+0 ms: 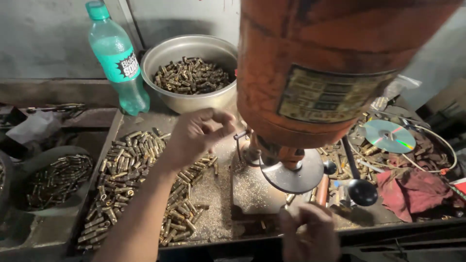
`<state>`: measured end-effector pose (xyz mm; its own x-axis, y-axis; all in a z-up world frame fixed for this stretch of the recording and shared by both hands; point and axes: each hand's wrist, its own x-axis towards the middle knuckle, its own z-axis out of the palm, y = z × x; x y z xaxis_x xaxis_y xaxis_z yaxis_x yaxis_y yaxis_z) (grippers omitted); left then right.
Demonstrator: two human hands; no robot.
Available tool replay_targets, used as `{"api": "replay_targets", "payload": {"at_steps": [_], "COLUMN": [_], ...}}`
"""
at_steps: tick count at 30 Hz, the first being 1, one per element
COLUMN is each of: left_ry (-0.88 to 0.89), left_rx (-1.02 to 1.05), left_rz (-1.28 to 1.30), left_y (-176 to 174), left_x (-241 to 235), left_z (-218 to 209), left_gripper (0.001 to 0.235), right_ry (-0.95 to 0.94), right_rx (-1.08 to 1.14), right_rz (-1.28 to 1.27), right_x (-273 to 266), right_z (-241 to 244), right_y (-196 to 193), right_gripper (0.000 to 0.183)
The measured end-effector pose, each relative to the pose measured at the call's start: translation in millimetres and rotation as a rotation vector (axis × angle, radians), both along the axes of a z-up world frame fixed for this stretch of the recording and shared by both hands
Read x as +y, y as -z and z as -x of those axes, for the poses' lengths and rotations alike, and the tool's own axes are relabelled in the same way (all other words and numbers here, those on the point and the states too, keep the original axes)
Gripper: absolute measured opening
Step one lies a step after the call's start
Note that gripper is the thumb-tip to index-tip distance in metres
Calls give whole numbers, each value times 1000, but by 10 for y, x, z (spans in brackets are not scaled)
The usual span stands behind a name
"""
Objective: Operating a drill press machine to process small cylindrical metal components.
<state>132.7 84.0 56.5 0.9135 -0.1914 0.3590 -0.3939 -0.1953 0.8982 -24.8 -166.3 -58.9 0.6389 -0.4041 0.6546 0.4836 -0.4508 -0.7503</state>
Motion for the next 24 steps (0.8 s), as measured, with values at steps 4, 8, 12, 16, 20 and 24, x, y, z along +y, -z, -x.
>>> {"api": "replay_targets", "payload": {"at_steps": [4, 8, 12, 16, 20, 24], "left_ry": [150, 156, 190, 235, 334, 343], "left_rx": [126, -202, -294, -193, -109, -119], "left_rz": [-52, -256, -252, -203, 36, 125], "left_y": [88, 56, 155, 290, 501, 479], "left_x": [-135, -286, -320, -394, -453, -502], "left_z": [81, 126, 138, 113, 91, 113], "left_gripper": [47, 66, 70, 57, 43, 37], "right_ry": [45, 122, 100, 97, -7, -170], "right_rx": [-133, 172, 171, 232, 203, 206], "right_rz": [115, 405, 508, 515, 454, 275], "right_x": [10, -95, -176, -259, -280, -343], "right_z": [-109, -236, -324, -363, -382, -470], "right_y": [-715, -892, -853, -758, -715, -727], "right_gripper": [67, 104, 93, 92, 87, 85]}}
